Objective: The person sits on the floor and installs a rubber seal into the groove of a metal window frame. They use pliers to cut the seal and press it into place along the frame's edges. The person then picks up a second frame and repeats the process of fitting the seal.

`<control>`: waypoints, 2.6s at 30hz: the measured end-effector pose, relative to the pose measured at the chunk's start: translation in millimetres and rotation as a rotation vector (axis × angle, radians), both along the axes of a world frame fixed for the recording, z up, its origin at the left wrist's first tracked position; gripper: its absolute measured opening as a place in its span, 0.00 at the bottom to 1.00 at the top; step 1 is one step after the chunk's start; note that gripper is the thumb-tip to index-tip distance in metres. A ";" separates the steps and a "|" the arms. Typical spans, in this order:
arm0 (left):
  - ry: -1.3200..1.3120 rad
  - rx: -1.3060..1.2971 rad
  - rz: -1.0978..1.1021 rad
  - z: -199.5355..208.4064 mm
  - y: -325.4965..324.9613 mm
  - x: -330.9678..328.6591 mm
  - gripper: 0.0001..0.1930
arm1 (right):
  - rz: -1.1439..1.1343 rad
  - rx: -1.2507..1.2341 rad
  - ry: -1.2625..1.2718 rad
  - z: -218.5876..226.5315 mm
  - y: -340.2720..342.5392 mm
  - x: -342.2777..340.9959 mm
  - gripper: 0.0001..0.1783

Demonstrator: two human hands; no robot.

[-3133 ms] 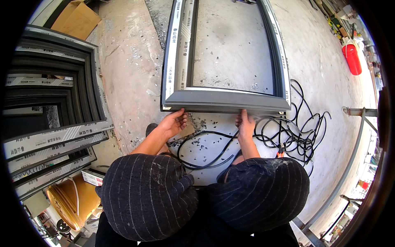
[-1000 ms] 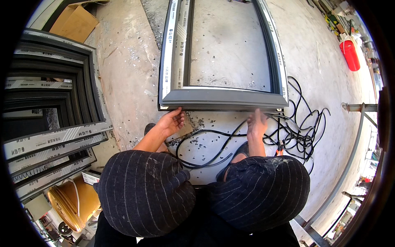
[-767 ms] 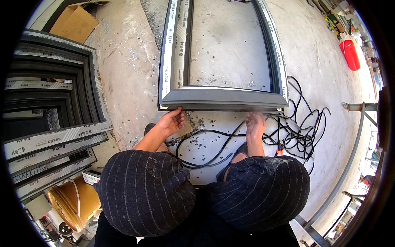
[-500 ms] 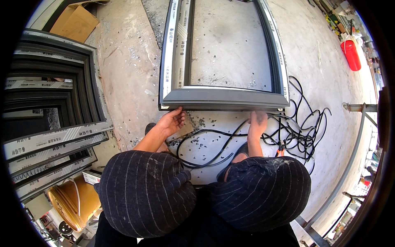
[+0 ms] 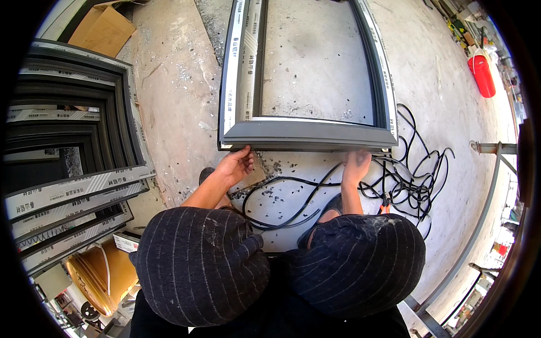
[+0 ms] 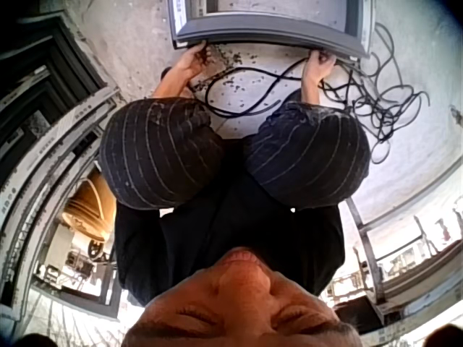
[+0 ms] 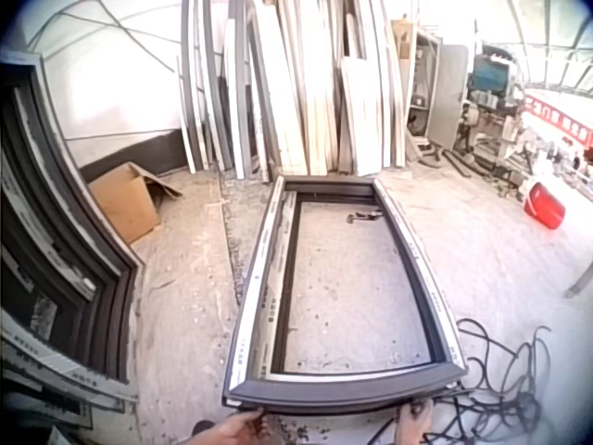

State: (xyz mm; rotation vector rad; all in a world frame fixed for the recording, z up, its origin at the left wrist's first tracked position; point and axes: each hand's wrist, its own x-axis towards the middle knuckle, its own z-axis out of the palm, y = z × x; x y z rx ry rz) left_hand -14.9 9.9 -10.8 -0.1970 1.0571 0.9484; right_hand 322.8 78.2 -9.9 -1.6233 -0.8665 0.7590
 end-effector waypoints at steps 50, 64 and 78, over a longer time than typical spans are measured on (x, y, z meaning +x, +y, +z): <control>0.064 0.002 -0.034 -0.5 1.8 -0.4 0.07 | 0.087 -0.367 0.411 24.1 2.0 12.5 0.13; 0.083 -0.012 -0.019 -1.9 1.0 -1.6 0.06 | 0.090 -0.435 0.456 16.8 0.8 -5.7 0.13; 0.063 0.006 -0.037 -1.4 1.5 -0.7 0.06 | 0.064 -0.409 0.471 7.9 -2.9 -5.9 0.16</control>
